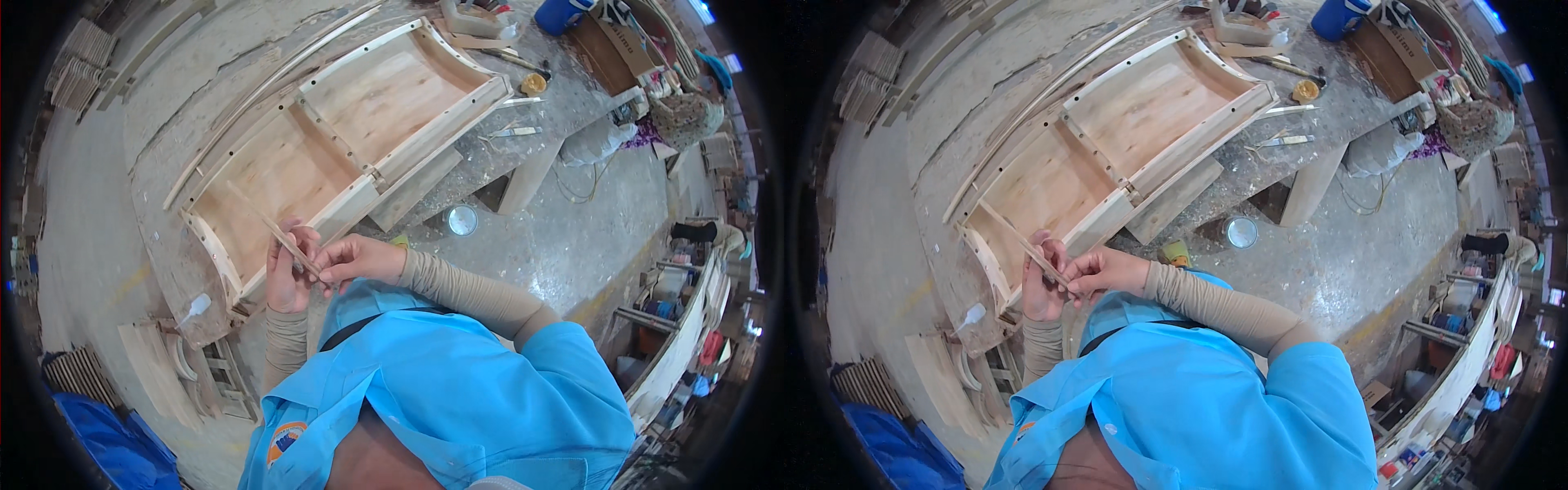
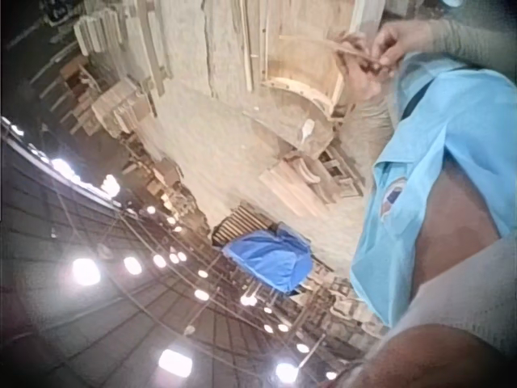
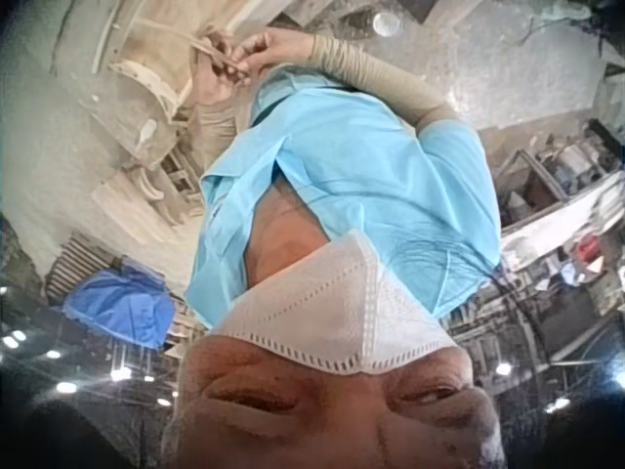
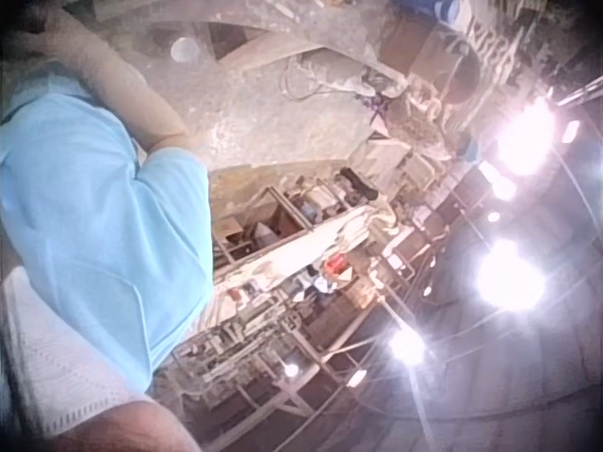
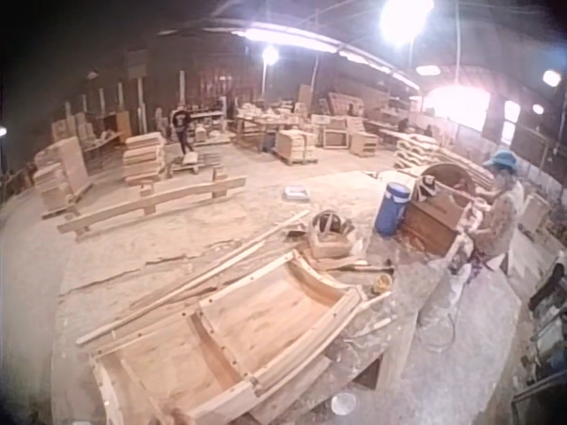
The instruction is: The person applies glue to a wooden frame and inserts thin wooden strips into pre-drilled holes. They use a utility knife to trim the excess length of the strips flush with the frame surface. The process is repeated for multiple strips along the frame.
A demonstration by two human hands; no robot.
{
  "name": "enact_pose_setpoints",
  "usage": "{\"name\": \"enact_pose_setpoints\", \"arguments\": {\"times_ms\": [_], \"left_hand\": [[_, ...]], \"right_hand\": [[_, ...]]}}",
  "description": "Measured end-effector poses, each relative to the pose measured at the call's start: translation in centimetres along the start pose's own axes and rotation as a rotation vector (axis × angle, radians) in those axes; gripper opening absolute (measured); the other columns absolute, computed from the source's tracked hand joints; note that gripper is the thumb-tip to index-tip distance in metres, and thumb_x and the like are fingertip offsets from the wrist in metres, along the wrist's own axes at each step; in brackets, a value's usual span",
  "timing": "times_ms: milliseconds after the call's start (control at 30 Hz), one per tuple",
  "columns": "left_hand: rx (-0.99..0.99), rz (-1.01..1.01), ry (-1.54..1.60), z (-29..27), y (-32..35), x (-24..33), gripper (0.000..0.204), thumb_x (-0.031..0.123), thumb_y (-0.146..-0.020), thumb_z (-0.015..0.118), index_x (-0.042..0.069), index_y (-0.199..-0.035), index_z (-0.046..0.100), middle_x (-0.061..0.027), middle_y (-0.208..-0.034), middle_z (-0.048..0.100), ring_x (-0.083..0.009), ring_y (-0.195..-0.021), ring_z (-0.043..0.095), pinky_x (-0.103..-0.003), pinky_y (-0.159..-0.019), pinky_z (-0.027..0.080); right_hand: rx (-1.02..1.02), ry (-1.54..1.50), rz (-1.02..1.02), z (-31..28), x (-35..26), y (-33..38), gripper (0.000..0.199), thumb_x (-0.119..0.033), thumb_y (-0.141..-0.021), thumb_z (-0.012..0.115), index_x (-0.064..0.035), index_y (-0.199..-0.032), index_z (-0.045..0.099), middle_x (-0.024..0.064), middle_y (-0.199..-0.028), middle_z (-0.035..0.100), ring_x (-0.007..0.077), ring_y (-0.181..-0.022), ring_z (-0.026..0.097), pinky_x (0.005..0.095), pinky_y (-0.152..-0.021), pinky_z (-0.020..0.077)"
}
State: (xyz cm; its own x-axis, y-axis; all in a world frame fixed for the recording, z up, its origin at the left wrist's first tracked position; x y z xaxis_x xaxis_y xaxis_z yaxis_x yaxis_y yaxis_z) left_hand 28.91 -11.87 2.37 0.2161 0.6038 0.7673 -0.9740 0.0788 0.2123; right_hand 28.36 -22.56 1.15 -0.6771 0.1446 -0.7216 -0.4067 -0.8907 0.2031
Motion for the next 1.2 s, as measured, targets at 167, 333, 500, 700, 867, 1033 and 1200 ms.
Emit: {"name": "enact_pose_setpoints", "arguments": {"times_ms": [167, 333, 500, 700, 867, 1033, 1200], "left_hand": [[-0.08, 0.008, 0.106, 1.2, -0.7, -0.9, 0.029, 0.026, -0.1, 0.049, 0.008, -0.122, 0.05, -0.0057, -0.091, 0.059, -0.0113, -0.073, 0.053, -0.021, -0.051, 0.046], [-0.183, -0.009, 0.117, 2.2, -1.5, -1.4, 0.02, 0.02, -0.098, 0.053, 0.008, -0.114, 0.051, -0.0049, -0.085, 0.057, -0.0118, -0.075, 0.055, -0.022, -0.056, 0.047], [-0.083, 0.022, -0.202, 1.4, -1.3, -0.6, 0.012, 0.009, -0.093, 0.061, 0.004, -0.102, 0.054, -0.0035, -0.08, 0.059, -0.0087, -0.066, 0.054, -0.02, -0.054, 0.043], [-0.082, -0.091, -0.79, 0.2, -0.9, 1.3, 0.015, 0.011, -0.085, 0.07, 0.003, -0.094, 0.062, 0.0024, -0.069, 0.058, -0.0037, -0.058, 0.052, -0.021, -0.053, 0.042], [-0.151, 0.036, -0.946, 0.5, -0.1, 0.9, 0.015, 0.012, -0.085, 0.071, 0.003, -0.093, 0.062, 0.0044, -0.067, 0.057, -0.0024, -0.052, 0.049, -0.019, -0.047, 0.038], [-0.121, 0.024, -0.911, 0.3, 1.0, 0.8, 0.016, 0.012, -0.084, 0.071, 0.003, -0.095, 0.063, 0.0045, -0.067, 0.056, -0.0021, -0.052, 0.049, -0.019, -0.048, 0.038], [-0.116, 0.068, -0.994, -0.2, 1.5, 1.0, 0.019, 0.014, -0.085, 0.071, 0.002, -0.097, 0.062, 0.0048, -0.069, 0.057, -0.0023, -0.052, 0.048, -0.019, -0.048, 0.038]], "right_hand": [[0.037, -0.206, -0.027, -0.3, 1.0, 0.9, 0.017, -0.022, -0.093, 0.062, -0.0091, -0.104, 0.062, 0.0001, -0.097, 0.066, 0.0109, -0.087, 0.067, 0.0238, -0.072, 0.0536], [0.112, -0.233, -0.079, -1.0, 2.2, 1.5, 0.019, -0.023, -0.095, 0.059, -0.0092, -0.109, 0.061, 0.0001, -0.1, 0.066, 0.0112, -0.089, 0.067, 0.0239, -0.076, 0.0525], [0.349, 0.122, -0.18, -2.1, 2.0, 2.5, 0.03, -0.021, -0.098, 0.053, -0.0053, -0.123, 0.057, 0.0033, -0.109, 0.065, 0.01, -0.096, 0.061, 0.0262, -0.084, 0.0491], [0.648, 0.173, -0.328, -3.7, -2.0, 5.8, 0.034, -0.019, -0.099, 0.051, -0.004, -0.129, 0.054, 0.0044, -0.11, 0.064, 0.0098, -0.093, 0.06, 0.0261, -0.086, 0.0478], [0.745, 0.164, -0.429, -4.0, -3.4, 5.6, 0.029, -0.019, -0.097, 0.056, -0.0032, -0.12, 0.059, 0.0028, -0.104, 0.066, 0.0065, -0.085, 0.06, 0.0229, -0.077, 0.0485], [0.728, 0.144, -0.456, -4.6, -2.7, 5.5, 0.023, -0.019, -0.096, 0.057, -0.0041, -0.112, 0.063, 0.0002, -0.097, 0.066, 0.0059, -0.08, 0.059, 0.0221, -0.072, 0.0487], [0.739, 0.104, -0.433, -2.0, -4.1, 5.3, 0.022, -0.02, -0.096, 0.057, -0.0042, -0.11, 0.064, -0.0004, -0.093, 0.066, 0.006, -0.077, 0.059, 0.0217, -0.068, 0.049]]}}
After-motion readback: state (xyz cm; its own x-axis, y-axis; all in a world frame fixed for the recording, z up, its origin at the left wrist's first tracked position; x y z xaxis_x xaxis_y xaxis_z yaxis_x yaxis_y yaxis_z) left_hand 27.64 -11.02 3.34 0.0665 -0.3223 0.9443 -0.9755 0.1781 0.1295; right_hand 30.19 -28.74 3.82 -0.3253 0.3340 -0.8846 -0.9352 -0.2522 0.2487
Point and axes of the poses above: each hand's wrist, its own y-axis away from the middle knuckle, its own z-axis out of the palm, x = y × z, the point moved 7 cm from there along -y, towards the middle knuckle
